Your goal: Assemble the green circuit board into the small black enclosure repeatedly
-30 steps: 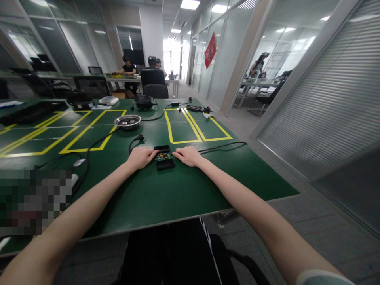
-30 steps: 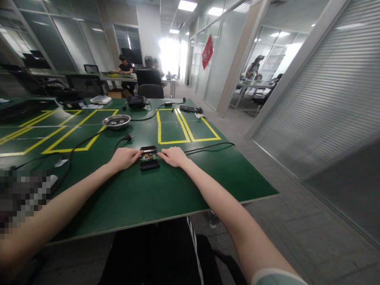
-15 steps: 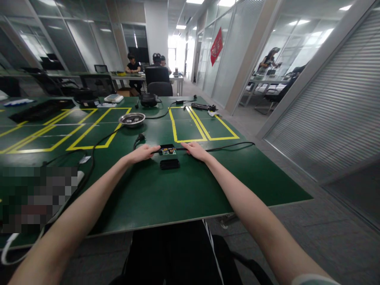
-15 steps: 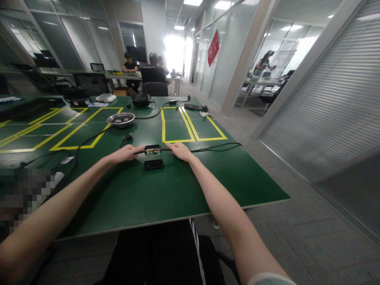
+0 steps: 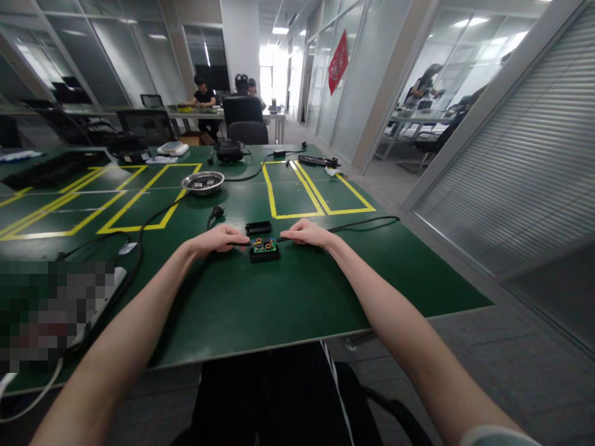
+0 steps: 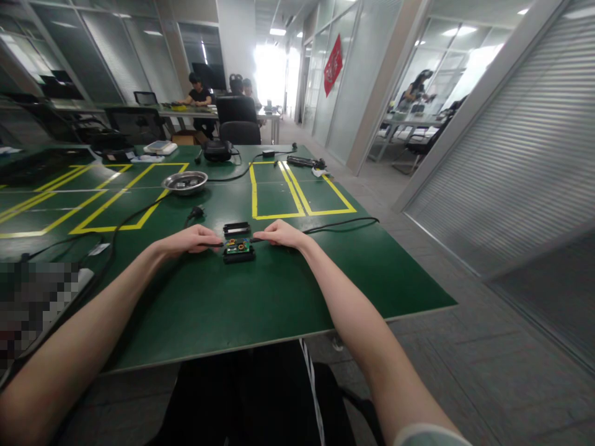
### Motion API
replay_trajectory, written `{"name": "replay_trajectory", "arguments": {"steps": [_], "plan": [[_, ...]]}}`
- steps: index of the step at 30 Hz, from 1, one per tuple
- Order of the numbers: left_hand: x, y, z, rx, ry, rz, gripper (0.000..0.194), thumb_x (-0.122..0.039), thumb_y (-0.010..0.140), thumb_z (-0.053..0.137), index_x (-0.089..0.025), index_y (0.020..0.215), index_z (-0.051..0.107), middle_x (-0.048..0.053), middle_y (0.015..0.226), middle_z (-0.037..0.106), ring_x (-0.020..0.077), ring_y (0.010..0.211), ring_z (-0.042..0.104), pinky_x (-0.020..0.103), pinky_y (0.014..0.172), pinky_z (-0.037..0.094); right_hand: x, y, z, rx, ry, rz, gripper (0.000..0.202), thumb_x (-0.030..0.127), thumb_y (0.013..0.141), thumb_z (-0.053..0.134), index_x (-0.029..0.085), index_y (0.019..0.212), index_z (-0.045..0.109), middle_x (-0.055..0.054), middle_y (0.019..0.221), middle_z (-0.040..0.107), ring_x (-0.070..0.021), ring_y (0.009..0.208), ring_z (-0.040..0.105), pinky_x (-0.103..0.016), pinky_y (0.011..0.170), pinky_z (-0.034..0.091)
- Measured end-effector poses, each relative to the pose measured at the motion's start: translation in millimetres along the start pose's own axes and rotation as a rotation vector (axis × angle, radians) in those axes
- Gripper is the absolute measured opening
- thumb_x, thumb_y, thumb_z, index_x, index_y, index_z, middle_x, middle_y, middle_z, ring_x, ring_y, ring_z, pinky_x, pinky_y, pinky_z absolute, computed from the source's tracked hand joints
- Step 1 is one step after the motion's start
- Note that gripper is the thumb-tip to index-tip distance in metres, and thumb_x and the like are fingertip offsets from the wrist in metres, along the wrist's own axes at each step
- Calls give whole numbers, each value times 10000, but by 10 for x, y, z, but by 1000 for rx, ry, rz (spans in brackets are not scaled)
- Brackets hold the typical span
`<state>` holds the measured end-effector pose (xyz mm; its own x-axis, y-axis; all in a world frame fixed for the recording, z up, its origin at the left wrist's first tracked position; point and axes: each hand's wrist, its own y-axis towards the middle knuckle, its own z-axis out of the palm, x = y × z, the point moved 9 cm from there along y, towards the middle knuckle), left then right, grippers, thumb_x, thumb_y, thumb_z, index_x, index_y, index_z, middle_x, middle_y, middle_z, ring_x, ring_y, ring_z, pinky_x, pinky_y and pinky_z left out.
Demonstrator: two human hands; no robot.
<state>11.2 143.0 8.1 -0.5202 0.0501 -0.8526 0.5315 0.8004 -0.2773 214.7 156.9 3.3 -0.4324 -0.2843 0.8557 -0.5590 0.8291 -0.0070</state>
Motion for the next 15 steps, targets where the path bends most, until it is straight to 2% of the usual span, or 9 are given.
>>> {"name": "replay_trajectory", "arguments": {"steps": [2, 4, 10, 15], "plan": [[-34, -26, 5, -30, -4, 7, 481, -589, 703, 832, -171, 924, 740, -66, 516, 443, 81, 439, 314, 218, 419, 148, 8, -9, 19, 13, -14, 12, 675, 775, 751, 667, 203, 475, 440, 72, 440, 353, -61, 440, 272, -269, 489, 197], [-53, -48, 21, -45, 8, 10, 521, -555, 690, 846, -173, 1026, 733, -76, 521, 460, 79, 433, 321, 210, 411, 157, 31, -19, 38, 21, -24, 12, 671, 756, 751, 684, 207, 477, 411, 82, 444, 316, -59, 448, 257, -268, 489, 185], [-4, -49, 38, -75, 19, 8, 490, -553, 650, 848, -153, 903, 724, -75, 515, 461, 61, 426, 302, 199, 417, 160, 113, -31, 101, 41, -54, -40, 665, 667, 763, 716, 218, 487, 310, 92, 495, 219, -59, 503, 218, -272, 520, 167], [20, -45, 71, -55, 41, 11, 397, -512, 683, 844, -161, 828, 727, -78, 466, 425, 66, 407, 317, 196, 415, 167, 103, -36, 85, 20, -85, -49, 646, 622, 786, 715, 214, 498, 304, 87, 510, 227, -64, 518, 239, -271, 536, 191]]}}
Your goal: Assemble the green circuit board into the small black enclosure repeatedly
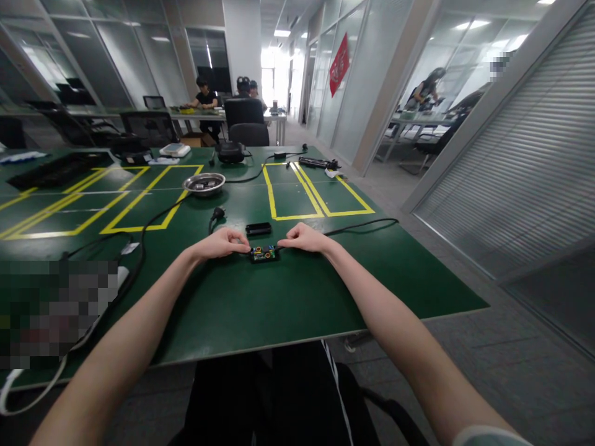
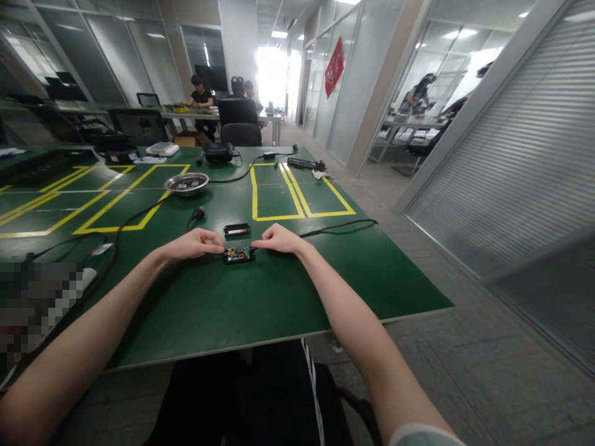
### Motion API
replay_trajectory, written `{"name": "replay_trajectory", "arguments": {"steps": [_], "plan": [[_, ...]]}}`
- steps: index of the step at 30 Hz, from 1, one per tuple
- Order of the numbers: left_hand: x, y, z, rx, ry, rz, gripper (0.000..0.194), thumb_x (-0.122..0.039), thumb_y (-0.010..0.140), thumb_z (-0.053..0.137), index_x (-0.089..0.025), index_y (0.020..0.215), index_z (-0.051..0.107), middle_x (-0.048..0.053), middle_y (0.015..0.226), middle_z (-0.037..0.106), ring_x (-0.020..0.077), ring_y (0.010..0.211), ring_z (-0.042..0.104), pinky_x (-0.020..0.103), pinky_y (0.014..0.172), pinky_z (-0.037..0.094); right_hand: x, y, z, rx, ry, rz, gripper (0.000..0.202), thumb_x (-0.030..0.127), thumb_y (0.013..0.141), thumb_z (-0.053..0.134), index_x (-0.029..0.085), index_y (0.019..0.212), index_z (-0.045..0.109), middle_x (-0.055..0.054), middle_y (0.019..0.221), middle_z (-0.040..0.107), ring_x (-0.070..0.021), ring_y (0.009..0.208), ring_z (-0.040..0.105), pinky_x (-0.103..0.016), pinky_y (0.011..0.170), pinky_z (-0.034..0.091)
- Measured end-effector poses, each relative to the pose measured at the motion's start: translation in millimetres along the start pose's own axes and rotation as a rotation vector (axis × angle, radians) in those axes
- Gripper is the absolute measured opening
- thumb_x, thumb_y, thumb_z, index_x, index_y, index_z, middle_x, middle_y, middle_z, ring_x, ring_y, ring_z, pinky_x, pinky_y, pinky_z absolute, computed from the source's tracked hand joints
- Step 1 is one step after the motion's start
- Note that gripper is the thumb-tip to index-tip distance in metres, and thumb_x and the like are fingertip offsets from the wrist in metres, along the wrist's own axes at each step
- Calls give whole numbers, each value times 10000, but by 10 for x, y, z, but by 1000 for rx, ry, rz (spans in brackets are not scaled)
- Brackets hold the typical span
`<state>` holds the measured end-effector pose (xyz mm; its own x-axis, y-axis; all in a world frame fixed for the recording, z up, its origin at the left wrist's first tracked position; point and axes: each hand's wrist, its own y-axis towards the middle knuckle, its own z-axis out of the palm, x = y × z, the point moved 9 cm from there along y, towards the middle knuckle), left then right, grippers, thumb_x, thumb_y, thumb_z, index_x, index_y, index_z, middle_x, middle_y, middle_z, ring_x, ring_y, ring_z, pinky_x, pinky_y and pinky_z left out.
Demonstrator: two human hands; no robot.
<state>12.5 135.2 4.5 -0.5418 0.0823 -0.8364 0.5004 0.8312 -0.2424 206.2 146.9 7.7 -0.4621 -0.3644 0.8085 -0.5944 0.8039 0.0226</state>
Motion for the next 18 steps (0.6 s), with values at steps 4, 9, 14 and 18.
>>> {"name": "replay_trajectory", "arguments": {"steps": [4, 9, 14, 18], "plan": [[-12, -27, 26, 6, -3, 7, 358, -489, 710, 829, -152, 784, 733, -62, 484, 456, 68, 414, 352, 196, 415, 213, 10, -23, 47, 46, -30, 3, 537, 591, 820, 671, 190, 519, 480, 68, 490, 370, -79, 514, 336, -262, 542, 259], [-41, -37, 39, -2, 42, 33, 353, -490, 736, 802, -147, 803, 748, -48, 520, 519, 73, 423, 408, 196, 434, 271, 66, -40, 103, 64, 15, -36, 385, 510, 814, 670, 135, 752, 736, 16, 574, 591, -110, 561, 486, -256, 581, 364], [-79, -21, 28, -37, 85, 110, 358, -483, 740, 798, -150, 857, 740, -5, 621, 649, 111, 500, 562, 198, 499, 382, 27, -53, 79, 31, 80, -28, 351, 473, 796, 718, 129, 806, 788, -22, 645, 681, -122, 575, 539, -259, 581, 422], [-96, -25, -43, -178, 158, 183, 366, -504, 802, 737, -140, 843, 745, -1, 594, 631, 125, 533, 550, 211, 522, 390, 68, -35, -27, -108, 44, -113, 259, 396, 800, 745, 142, 784, 794, -57, 744, 751, -166, 698, 636, -286, 687, 490]]}}
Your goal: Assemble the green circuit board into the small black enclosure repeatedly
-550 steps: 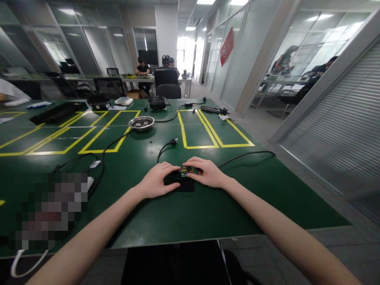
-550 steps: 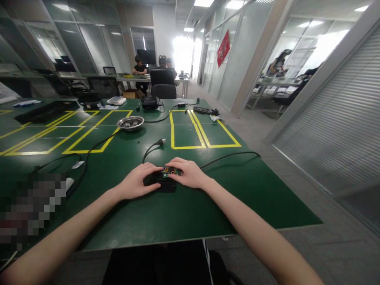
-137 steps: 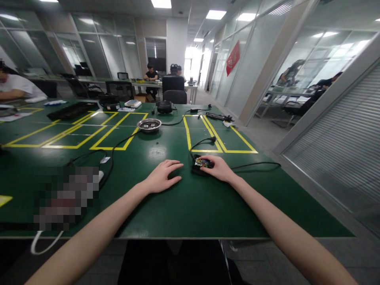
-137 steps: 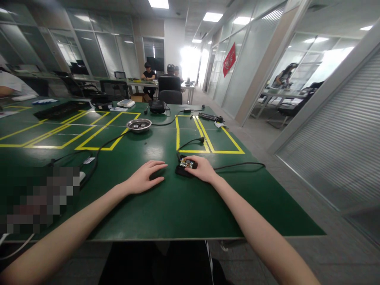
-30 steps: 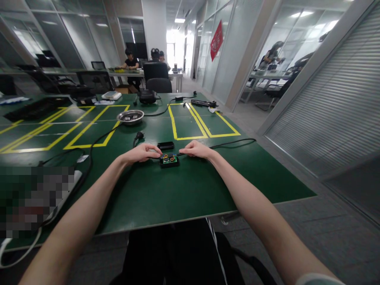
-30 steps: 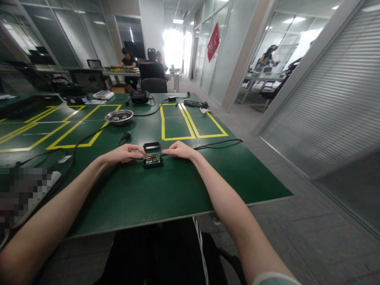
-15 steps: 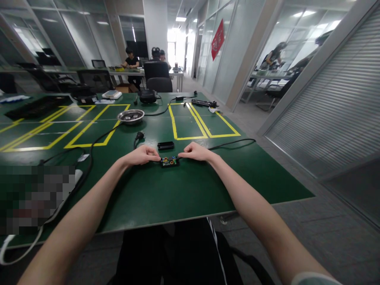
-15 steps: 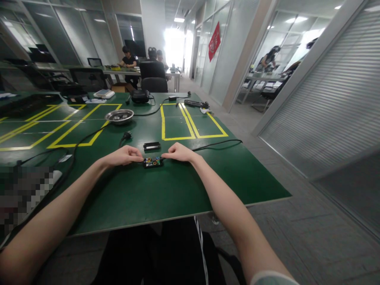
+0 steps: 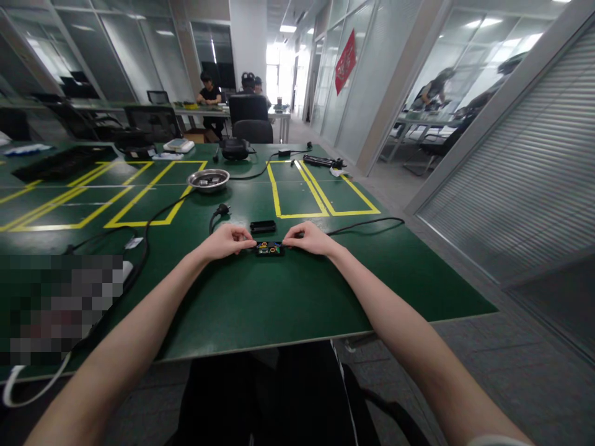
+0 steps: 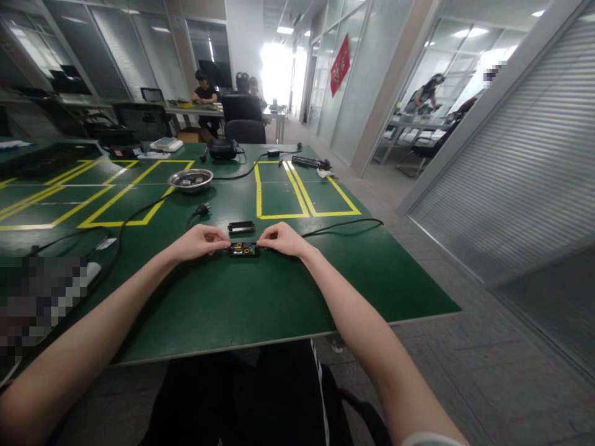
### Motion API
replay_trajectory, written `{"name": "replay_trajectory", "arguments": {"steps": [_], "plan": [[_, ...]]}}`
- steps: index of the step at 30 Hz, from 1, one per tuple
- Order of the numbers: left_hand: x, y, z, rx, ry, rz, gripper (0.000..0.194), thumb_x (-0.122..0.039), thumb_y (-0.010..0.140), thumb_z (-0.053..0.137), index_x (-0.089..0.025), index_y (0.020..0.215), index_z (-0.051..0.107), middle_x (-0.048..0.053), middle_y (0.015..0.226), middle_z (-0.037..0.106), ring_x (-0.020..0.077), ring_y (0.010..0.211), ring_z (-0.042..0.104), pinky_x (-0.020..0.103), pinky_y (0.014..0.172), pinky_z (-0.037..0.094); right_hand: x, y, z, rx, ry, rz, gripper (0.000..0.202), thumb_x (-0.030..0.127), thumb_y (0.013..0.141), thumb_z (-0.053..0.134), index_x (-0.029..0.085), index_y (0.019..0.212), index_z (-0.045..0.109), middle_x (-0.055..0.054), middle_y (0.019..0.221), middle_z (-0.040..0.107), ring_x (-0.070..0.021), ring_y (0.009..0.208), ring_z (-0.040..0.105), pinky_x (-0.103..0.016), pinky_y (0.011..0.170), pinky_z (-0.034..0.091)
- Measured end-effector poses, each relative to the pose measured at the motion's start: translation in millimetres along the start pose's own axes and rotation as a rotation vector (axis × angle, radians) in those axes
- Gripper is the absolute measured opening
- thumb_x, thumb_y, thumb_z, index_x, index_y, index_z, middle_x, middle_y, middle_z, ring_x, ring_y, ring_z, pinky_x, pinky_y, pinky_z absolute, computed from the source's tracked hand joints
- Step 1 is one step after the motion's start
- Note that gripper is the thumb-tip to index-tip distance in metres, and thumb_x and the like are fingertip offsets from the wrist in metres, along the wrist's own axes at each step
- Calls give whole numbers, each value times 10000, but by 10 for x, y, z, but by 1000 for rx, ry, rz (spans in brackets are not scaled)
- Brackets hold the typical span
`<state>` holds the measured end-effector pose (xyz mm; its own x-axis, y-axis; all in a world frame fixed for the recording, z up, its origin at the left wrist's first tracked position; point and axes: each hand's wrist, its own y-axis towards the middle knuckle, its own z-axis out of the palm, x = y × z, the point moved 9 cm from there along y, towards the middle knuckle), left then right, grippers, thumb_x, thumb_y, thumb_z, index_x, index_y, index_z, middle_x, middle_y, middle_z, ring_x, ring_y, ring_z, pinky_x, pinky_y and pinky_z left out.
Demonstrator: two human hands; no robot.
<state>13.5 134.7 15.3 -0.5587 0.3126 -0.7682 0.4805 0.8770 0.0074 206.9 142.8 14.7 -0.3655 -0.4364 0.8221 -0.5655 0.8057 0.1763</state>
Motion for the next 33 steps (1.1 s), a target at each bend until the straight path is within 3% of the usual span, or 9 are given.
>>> {"name": "replay_trajectory", "arguments": {"steps": [4, 8, 13, 21, 25, 29, 33], "plan": [[-45, -7, -52, -125, 110, 75, 368, -497, 871, 653, -146, 816, 747, 46, 724, 709, 167, 670, 603, 249, 632, 467, 22, 24, 2, -43, -41, -42, 212, 346, 846, 708, 150, 835, 787, -61, 836, 775, -180, 772, 663, -306, 758, 509], [-143, -27, -89, -208, 270, 149, 280, -414, 891, 638, -170, 876, 775, 55, 810, 726, 188, 753, 630, 287, 743, 497, 41, 8, 44, 4, -66, -48, 221, 340, 881, 675, 146, 907, 777, -54, 838, 762, -169, 748, 643, -305, 742, 498], [-264, -31, -40, -180, 283, 250, 266, -341, 907, 590, -173, 924, 796, 67, 885, 710, 187, 768, 631, 301, 762, 493, 59, -23, 81, 82, -47, -55, 258, 297, 749, 812, 146, 950, 753, -28, 850, 737, -167, 775, 638, -291, 747, 484], [-271, -52, -3, -153, 400, 250, 262, -326, 916, 556, -185, 886, 775, 61, 894, 729, 188, 773, 646, 285, 748, 496, 51, 35, 71, -22, -270, -141, 34, 153, 814, 752, 160, 822, 720, -32, 860, 734, -161, 772, 618, -274, 745, 440], [-301, -89, -45, -210, 485, 276, 270, -352, 937, 550, -210, 940, 779, 71, 1005, 740, 214, 878, 678, 309, 813, 505, 81, 60, 79, -14, -376, -179, 49, 162, 822, 763, 174, 826, 716, -27, 854, 709, -163, 778, 605, -263, 736, 417], [-243, -75, -52, -200, 371, 261, 267, -375, 940, 565, -189, 921, 756, 65, 905, 716, 196, 799, 659, 300, 769, 504, 131, 44, 104, 11, -447, -214, 82, 172, 815, 772, 171, 832, 692, -25, 852, 675, -168, 789, 595, -264, 731, 402], [-218, -78, -67, -228, 284, 258, 234, -355, 925, 594, -177, 863, 733, 62, 853, 693, 191, 780, 644, 300, 760, 508, 176, 23, 145, 28, -459, -255, 211, 289, 811, 839, 173, 806, 662, -28, 861, 654, -178, 809, 599, -269, 745, 412]]}}
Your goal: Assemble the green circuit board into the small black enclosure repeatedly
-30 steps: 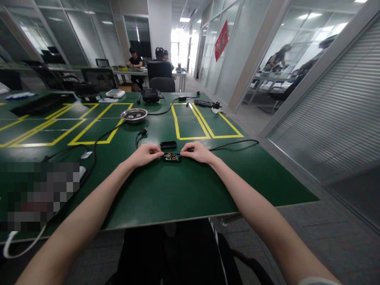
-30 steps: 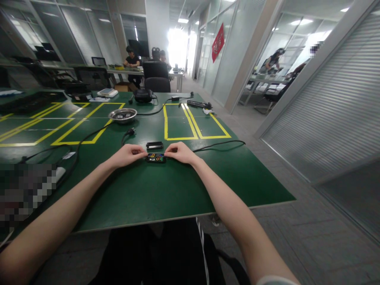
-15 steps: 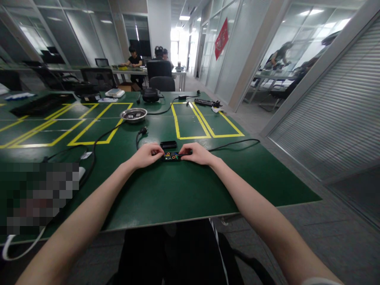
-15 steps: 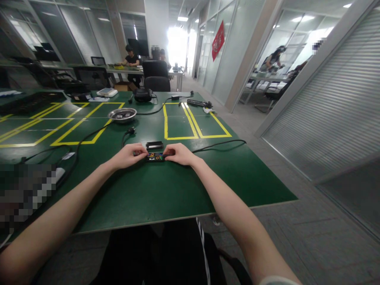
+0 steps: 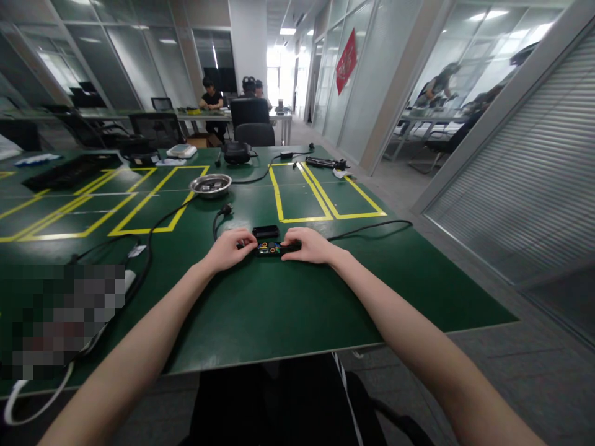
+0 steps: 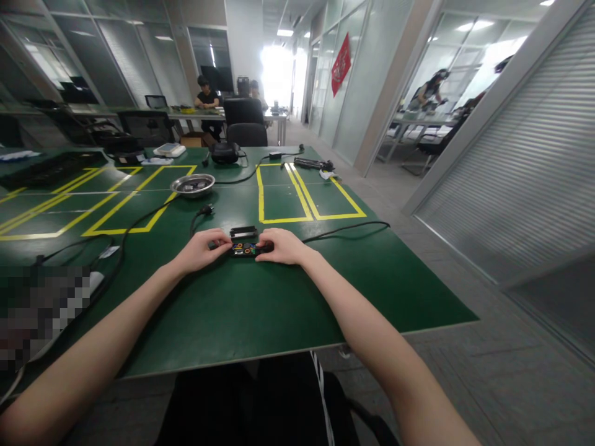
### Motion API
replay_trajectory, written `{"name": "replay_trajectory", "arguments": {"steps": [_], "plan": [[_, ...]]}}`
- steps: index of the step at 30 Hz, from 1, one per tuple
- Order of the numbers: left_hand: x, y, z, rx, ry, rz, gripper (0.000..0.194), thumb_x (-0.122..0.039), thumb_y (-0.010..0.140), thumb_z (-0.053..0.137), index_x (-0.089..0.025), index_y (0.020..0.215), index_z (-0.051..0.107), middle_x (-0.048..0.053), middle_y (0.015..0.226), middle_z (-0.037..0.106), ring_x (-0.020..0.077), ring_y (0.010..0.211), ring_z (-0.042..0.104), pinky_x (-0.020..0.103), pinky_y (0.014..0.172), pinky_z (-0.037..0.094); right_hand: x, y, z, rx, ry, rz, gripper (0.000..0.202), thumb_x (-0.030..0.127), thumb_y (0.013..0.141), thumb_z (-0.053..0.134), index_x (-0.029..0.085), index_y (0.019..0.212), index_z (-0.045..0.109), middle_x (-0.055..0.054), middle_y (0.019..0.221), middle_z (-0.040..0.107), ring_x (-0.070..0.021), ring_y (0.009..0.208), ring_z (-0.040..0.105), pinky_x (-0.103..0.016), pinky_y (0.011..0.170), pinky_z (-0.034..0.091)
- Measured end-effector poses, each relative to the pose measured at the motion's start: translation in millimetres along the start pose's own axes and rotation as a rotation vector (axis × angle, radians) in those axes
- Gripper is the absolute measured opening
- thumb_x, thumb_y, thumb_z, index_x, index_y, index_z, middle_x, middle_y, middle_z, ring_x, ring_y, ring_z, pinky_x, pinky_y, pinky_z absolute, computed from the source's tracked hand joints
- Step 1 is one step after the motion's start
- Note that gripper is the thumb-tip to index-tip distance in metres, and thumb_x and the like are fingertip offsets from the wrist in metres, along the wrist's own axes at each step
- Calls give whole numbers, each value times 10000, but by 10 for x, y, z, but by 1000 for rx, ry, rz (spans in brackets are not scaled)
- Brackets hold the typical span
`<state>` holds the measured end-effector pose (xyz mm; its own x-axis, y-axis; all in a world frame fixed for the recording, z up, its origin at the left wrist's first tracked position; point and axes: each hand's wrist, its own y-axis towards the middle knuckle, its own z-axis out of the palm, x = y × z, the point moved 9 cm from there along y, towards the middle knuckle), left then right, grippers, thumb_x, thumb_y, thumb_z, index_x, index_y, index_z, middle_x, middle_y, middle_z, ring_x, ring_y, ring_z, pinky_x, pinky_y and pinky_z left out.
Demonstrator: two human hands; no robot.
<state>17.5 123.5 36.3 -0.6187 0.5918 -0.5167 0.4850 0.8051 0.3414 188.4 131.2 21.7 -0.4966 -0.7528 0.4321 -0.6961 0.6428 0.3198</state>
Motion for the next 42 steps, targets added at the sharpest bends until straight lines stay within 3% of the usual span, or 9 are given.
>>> {"name": "replay_trajectory", "arguments": {"steps": [6, 12, 14, 19, 22, 26, 30, 36, 42], "plan": [[14, -6, 11, -11, 17, -16, 223, -330, 937, 566, -182, 853, 709, 78, 928, 693, 208, 845, 661, 313, 778, 543, 30, 33, 9, -58, -155, -54, 178, 343, 927, 755, 185, 864, 702, -60, 894, 671, -205, 864, 609, -299, 775, 415], [39, -16, 0, -68, 114, 15, 217, -331, 943, 530, -197, 870, 685, 140, 1360, 643, 290, 1238, 630, 449, 1089, 492, -2, 51, 28, -78, -193, -85, 184, 364, 938, 741, 185, 902, 721, -84, 940, 711, -233, 915, 651, -360, 855, 493], [41, -10, 32, -53, 125, 25, 247, -335, 950, 497, -188, 894, 688, 159, 1439, 607, 315, 1332, 581, 479, 1134, 461, 1, 38, 2, -119, -184, -96, 178, 367, 915, 759, 193, 905, 726, -112, 1083, 723, -265, 1029, 660, -422, 927, 520], [61, 6, 140, 31, 81, 3, 515, -437, 909, 573, -134, 1322, 621, 136, 1099, 752, 330, 1187, 680, 494, 1090, 506, -51, 15, 26, -165, -123, -48, 316, 379, 863, 784, 229, 1133, 716, -141, 1583, 491, -338, 1418, 512, -555, 1135, 459], [51, -2, 135, 33, 93, 22, 555, -491, 805, 700, -158, 1245, 651, 148, 1203, 745, 353, 1199, 678, 497, 1083, 516, -115, 29, 113, -107, -73, 10, 507, 385, 899, 737, 245, 1372, 619, -160, 1566, 518, -326, 1402, 551, -545, 1157, 453], [50, -9, 92, 10, 78, 50, 243, -445, 824, 689, -218, 890, 631, 139, 1418, 670, 338, 1248, 660, 504, 1078, 518, -105, 39, 106, -106, -26, -7, 553, 393, 899, 735, 215, 1406, 602, -169, 1470, 605, -326, 1366, 581, -541, 1160, 456], [52, -8, 74, -18, 63, 65, 225, -403, 816, 715, -222, 835, 582, 151, 1425, 663, 334, 1258, 660, 529, 1078, 511, -76, 31, 39, -157, 37, -35, 599, 374, 876, 760, 245, 1430, 573, -129, 1407, 626, -301, 1320, 600, -526, 1149, 472], [66, -1, 107, -31, 20, 40, 310, -391, 814, 728, -207, 1037, 617, 199, 1524, 564, 362, 1386, 573, 564, 1145, 456, -76, 31, 31, -176, 93, -34, 626, 364, 857, 773, 240, 1431, 555, -133, 1422, 565, -302, 1306, 594, -523, 1142, 480], [36, -1, 68, -97, -77, 91, 593, -385, 811, 743, -197, 1345, 567, 170, 1469, 578, 336, 1350, 580, 495, 1013, 578, -92, 28, 26, -191, 97, -29, 648, 357, 845, 780, 261, 1441, 545, -123, 1432, 522, -306, 1309, 587, -526, 1146, 480]]}}
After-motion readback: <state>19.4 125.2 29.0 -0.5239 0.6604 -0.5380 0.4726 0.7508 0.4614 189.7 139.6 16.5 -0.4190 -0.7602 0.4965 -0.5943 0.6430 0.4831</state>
